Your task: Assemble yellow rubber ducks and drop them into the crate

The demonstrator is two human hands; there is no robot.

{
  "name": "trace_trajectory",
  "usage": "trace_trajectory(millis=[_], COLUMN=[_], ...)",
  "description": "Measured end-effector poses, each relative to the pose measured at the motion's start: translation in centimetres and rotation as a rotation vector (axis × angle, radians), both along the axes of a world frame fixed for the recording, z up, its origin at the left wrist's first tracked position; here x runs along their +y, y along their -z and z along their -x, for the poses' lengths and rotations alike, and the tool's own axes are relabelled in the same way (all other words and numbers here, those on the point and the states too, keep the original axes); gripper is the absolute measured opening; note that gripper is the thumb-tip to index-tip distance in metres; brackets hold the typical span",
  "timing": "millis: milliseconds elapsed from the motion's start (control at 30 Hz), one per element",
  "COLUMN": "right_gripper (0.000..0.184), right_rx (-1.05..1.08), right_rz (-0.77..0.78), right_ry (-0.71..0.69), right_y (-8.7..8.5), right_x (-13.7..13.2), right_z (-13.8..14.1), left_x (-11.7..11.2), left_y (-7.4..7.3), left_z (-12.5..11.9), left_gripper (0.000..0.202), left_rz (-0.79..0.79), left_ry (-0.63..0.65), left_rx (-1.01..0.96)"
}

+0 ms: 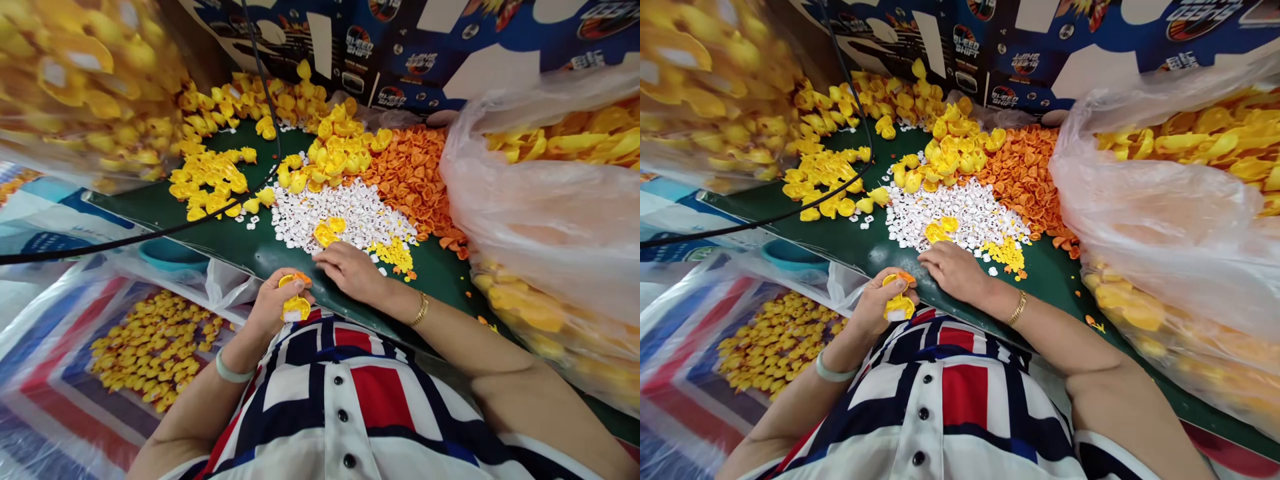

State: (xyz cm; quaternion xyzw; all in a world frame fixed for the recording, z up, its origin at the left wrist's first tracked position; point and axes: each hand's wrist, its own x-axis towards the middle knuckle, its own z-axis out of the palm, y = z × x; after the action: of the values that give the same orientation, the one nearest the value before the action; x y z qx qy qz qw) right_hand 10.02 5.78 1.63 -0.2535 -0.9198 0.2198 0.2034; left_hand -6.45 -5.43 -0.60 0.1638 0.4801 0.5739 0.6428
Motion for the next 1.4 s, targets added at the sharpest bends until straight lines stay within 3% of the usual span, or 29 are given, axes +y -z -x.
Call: trace_trajectory(millis=[133, 333, 700, 867, 1067, 1133, 1200, 1300, 1400], right_gripper=[0.02, 0.019, 0.015, 0.016, 0.02, 0.022, 0.024, 0.019, 0.016], right_rx=[-0.399, -0.48, -0.359, -0.261, -0.116, 0.01, 0.134, 0.195, 0.116], right_rz=[-0.22, -0.334, -0.114, -0.016, -0.038, 0.081, 0.303, 0.561, 0.535], right_ry=[0.027, -0.055, 0.019, 0.164, 0.202, 0.2, 0.177, 0.137, 0.079], right_y=[0.9, 0.8, 1.7, 1.4, 0.7, 0.6, 0.4, 0.2, -0.1], right_x=[2.3, 2.1, 2.7, 3.4, 3.5, 2.6, 1.4, -0.2, -1.4], right_z=[1.9, 2.0, -1.2, -3.1, -4.7, -4.7, -4.5, -4.9, -6.0], left_x=[0.5, 1.3, 2.1, 3.0, 4.6, 4.6, 4.3, 3.2, 2.1], left_y=[0.3, 0.4, -0.4, -0.8, -0.7, -0.4, -0.2, -0.3, -0.8], left_z=[0.9, 1.4, 1.3, 0.9, -0.7, -1.5, -2.2, -2.6, -2.3], left_gripper=[0.04, 0.044, 0.035, 0.032, 0.036, 0.036, 0.035, 0.034, 0.037], left_rz=[-0.064, -0.087, -0.076, -0.052, -0.074, -0.099, -0.112, -0.091, -0.045], left_ry=[0.049, 0.109, 0.252, 0.317, 0.188, 0.14, 0.129, 0.217, 0.453], left_rx=[-0.101, -0.145, -0.043, -0.032, 0.017, 0.089, 0.176, 0.249, 0.26])
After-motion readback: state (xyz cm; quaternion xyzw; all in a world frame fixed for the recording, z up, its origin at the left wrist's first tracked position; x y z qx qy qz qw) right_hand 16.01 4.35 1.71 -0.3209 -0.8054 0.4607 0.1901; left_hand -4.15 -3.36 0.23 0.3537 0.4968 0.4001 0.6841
